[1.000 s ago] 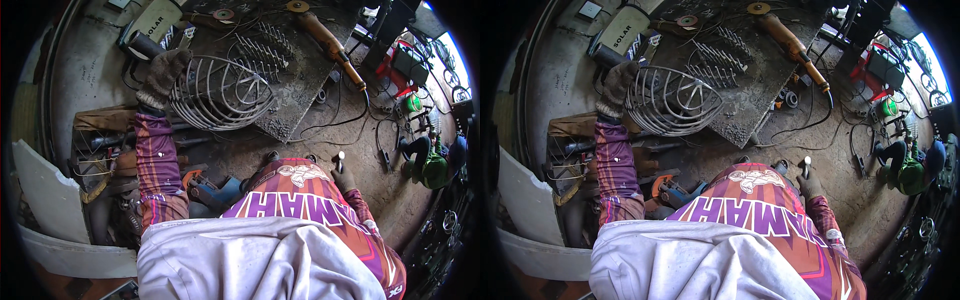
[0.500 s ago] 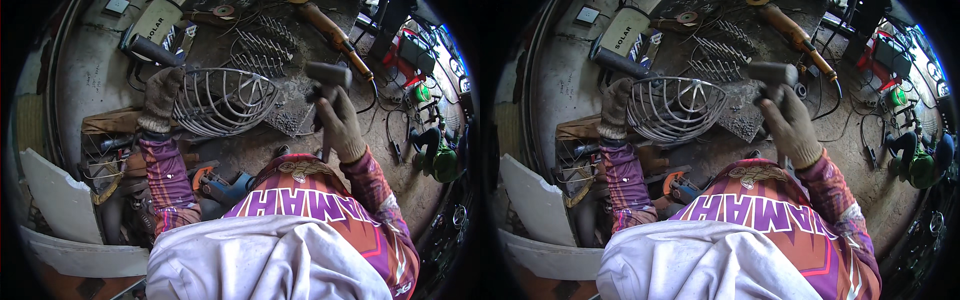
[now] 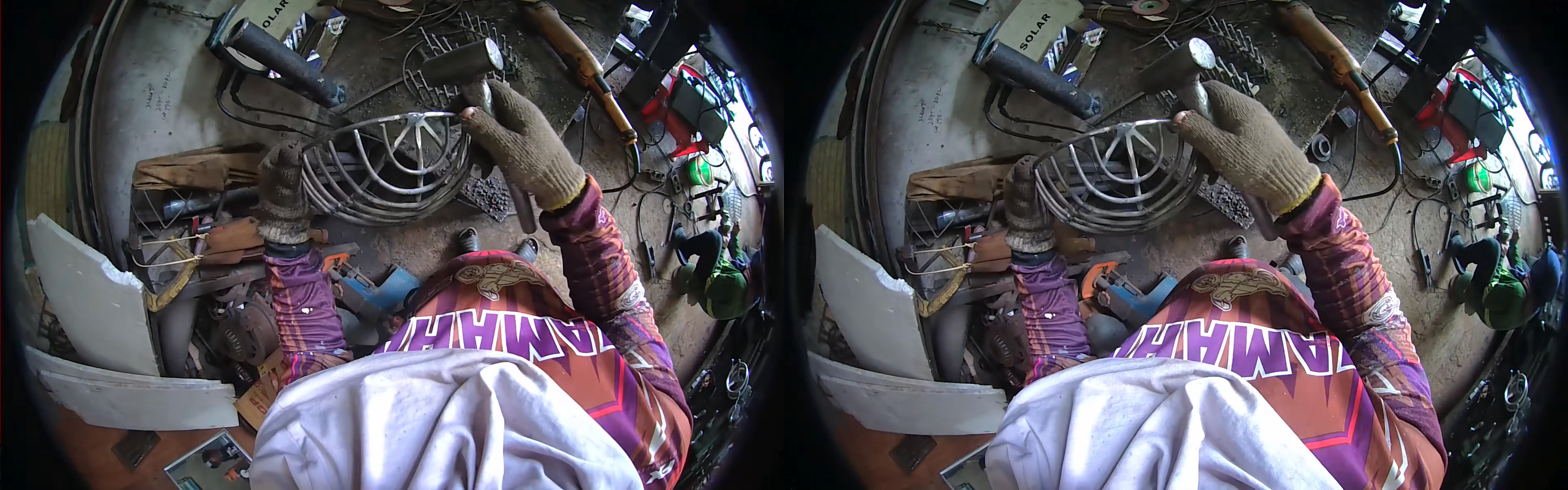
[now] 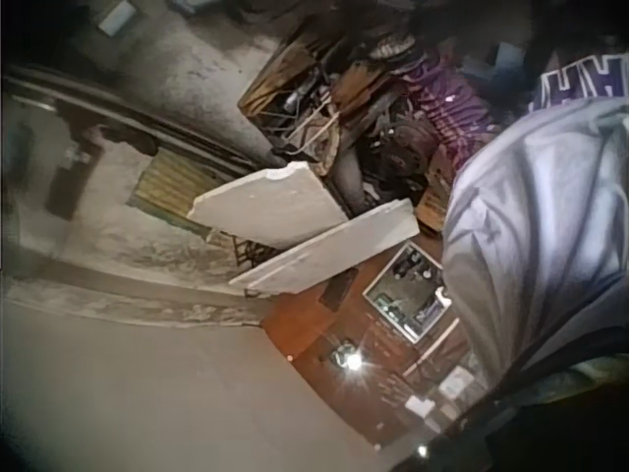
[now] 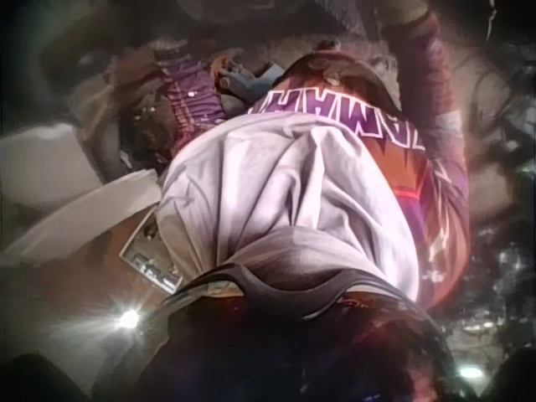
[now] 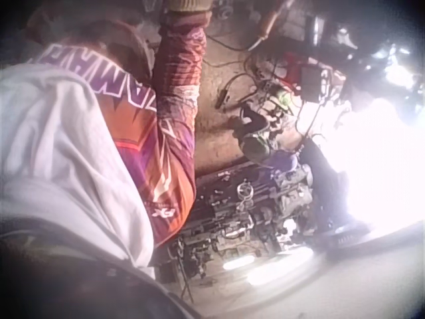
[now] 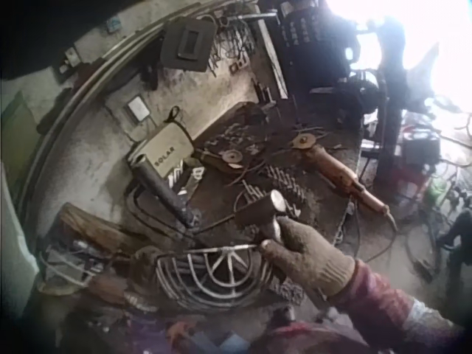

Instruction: The person uses a hammer to strike a curved metal wire structure while holding it with a gloved hand on a workbench.

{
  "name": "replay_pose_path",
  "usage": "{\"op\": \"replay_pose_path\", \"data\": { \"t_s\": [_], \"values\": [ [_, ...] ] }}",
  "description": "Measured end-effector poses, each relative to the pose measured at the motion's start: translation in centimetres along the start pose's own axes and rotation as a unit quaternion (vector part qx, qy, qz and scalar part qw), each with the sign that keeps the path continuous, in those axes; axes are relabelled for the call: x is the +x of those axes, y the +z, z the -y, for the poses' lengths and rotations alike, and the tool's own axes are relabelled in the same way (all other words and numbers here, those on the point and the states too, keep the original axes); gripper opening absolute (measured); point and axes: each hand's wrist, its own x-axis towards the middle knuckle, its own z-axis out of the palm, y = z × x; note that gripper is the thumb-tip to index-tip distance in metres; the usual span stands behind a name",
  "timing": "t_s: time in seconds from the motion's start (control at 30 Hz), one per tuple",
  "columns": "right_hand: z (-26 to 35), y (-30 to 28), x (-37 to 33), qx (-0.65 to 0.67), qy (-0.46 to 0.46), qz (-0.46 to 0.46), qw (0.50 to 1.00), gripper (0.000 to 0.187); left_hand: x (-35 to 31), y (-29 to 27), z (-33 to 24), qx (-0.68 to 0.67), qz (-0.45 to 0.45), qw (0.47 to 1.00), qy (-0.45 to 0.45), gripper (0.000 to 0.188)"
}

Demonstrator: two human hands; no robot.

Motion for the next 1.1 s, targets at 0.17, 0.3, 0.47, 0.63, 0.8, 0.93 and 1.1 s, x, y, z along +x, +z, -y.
{"op": "replay_pose_path", "data": {
  "t_s": [0.17,0.3,0.47,0.63,0.8,0.93,1.1],
  "values": [
    [-0.4,-2.2,0.1,-0.098,-0.052,-0.005,0.994,0.038,-0.7,2.6,-1.7,0.213,-0.010,0.966,0.149,0.029],
    [-0.4,-3.4,-0.6,-0.074,0.011,-0.009,0.997,0.038,-1.9,2.7,-2.3,0.059,0.043,0.993,0.093,0.046],
    [-1.1,-4.3,-0.8,-0.019,0.017,-0.012,1.000,0.038,3.1,1.7,-11.7,-0.133,0.059,0.980,-0.139,0.040],
    [-0.5,-4.4,-1.3,-0.055,-0.003,0.008,0.998,0.040,6.2,2.6,-18.1,-0.059,0.116,0.991,0.040,0.035],
    [-1.9,-4.4,-2.1,-0.053,-0.072,-0.056,0.994,0.047,5.4,2.7,-20.1,-0.025,0.146,0.989,0.017,0.030],
    [-1.1,-3.5,-4.8,-0.066,-0.122,-0.175,0.975,0.048,4.6,2.2,-20.9,0.016,0.088,0.995,0.046,0.023],
    [0.4,-2.5,-9.3,-0.176,-0.196,-0.087,0.961,0.044,4.1,2.5,-22.8,0.068,0.037,0.994,0.071,0.022]
  ]
}}
